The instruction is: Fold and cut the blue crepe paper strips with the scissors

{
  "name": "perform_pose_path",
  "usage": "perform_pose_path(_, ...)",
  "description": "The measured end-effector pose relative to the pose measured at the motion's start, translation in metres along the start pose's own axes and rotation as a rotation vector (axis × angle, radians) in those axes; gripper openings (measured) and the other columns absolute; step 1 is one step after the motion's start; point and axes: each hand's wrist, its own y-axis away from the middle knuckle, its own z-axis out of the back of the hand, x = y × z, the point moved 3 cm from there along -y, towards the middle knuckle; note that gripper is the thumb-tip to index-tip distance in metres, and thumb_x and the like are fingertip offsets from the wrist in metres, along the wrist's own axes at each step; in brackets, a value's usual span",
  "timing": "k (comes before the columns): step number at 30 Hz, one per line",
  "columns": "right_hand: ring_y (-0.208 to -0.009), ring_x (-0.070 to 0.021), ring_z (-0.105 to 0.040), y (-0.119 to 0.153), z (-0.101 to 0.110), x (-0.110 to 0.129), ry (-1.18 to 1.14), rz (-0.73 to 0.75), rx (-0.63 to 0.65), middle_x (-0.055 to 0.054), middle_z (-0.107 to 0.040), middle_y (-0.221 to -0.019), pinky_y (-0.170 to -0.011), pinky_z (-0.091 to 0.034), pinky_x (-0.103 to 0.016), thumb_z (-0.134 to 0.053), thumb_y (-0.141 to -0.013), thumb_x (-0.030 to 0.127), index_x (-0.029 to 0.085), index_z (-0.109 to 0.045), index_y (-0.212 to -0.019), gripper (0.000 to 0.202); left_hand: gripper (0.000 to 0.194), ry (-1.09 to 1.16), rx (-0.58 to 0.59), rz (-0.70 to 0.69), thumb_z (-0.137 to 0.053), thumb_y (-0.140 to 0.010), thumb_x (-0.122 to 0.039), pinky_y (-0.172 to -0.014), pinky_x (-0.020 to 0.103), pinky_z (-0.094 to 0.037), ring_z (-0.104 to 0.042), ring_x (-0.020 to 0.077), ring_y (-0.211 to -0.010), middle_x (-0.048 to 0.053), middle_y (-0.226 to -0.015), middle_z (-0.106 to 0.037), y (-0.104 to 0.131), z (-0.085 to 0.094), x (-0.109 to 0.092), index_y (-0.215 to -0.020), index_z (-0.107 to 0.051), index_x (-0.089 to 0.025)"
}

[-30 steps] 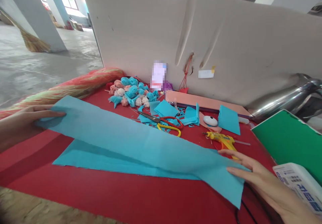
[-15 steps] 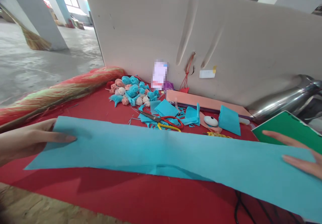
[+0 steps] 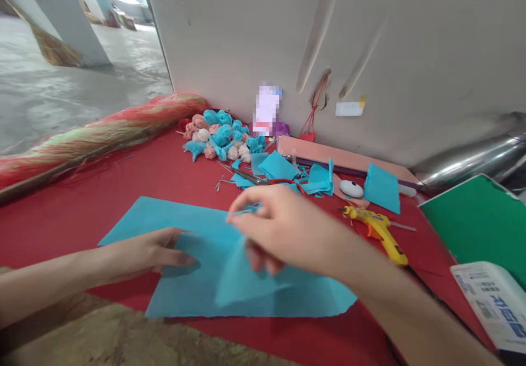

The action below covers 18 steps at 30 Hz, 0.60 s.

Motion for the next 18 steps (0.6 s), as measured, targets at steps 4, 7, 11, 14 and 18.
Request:
perform_pose_path(4,-0.036,-0.0086,-0.046,-0.045,-0.05,0.019,-0.086,0.066,0.341,0.004,-0.054,-0.048,-0.037,-0.038,-0.019,-0.051,-0.081,0.06,0.013,-0.047,-0.118,0.06,0.018,0.089,-0.028,-0.02,-0.062,-0.071,-0.032,-0.055,0.019,-0.039,-0.056,0.0096,-0.066,-0.005,-0.07,-0.059,0.003,0.003,-0.002,-0.082,-0.059,-0.017)
perform_pose_path(7,-0.036,-0.007,-0.041,-0.05,-0.051,0.018,-0.084,0.118,0.369,0.005,-0.053,-0.048,-0.037,-0.035,-0.018,-0.045,-0.085,0.059,0.015,-0.043,-0.126,0.06,0.011,0.07,-0.041,-0.038,-0.058,-0.07,-0.025,-0.055,0.018,-0.037,-0.05,0.0072,-0.062,-0.007,-0.066,-0.054,0.004,0.004,-0.003,-0.078,-0.059,-0.017)
perform_pose_path(11,-0.046,-0.0071,-0.047,-0.049,-0.027,0.008,0.101,0.198,0.133,0.006,-0.054,-0.054,-0.043,-0.037,-0.018,-0.046,-0.089,0.04,0.022,-0.053,-0.118,0.035,0.037,0.043,-0.023,-0.008,-0.057,-0.073,-0.03,-0.061,0.018,-0.041,-0.054,0.0099,-0.072,-0.004,-0.08,-0.059,0.004,0.003,-0.003,-0.109,-0.059,-0.022)
perform_pose_path(14,-0.077,-0.0131,-0.06,-0.042,-0.018,-0.009,0.39,0.314,-0.111,-0.001,-0.066,-0.084,-0.066,-0.05,-0.025,-0.051,-0.087,0.037,0.023,-0.06,-0.11,0.029,0.051,0.007,-0.051,0.002,-0.057,-0.075,-0.034,-0.06,0.018,-0.04,-0.054,0.0112,-0.076,-0.003,-0.081,-0.058,0.005,0.004,-0.002,-0.124,-0.051,-0.023)
perform_pose_path(18,-0.11,-0.0173,-0.055,-0.019,-0.043,-0.037,0.656,0.654,-0.309,-0.004,-0.064,-0.115,-0.095,-0.048,-0.033,-0.055,-0.085,0.031,0.019,-0.06,-0.114,0.031,0.064,0.036,-0.121,0.025,-0.06,-0.073,-0.035,-0.059,0.018,-0.042,-0.054,0.0114,-0.076,-0.002,-0.087,-0.059,0.005,0.006,0.001,-0.134,-0.042,-0.021)
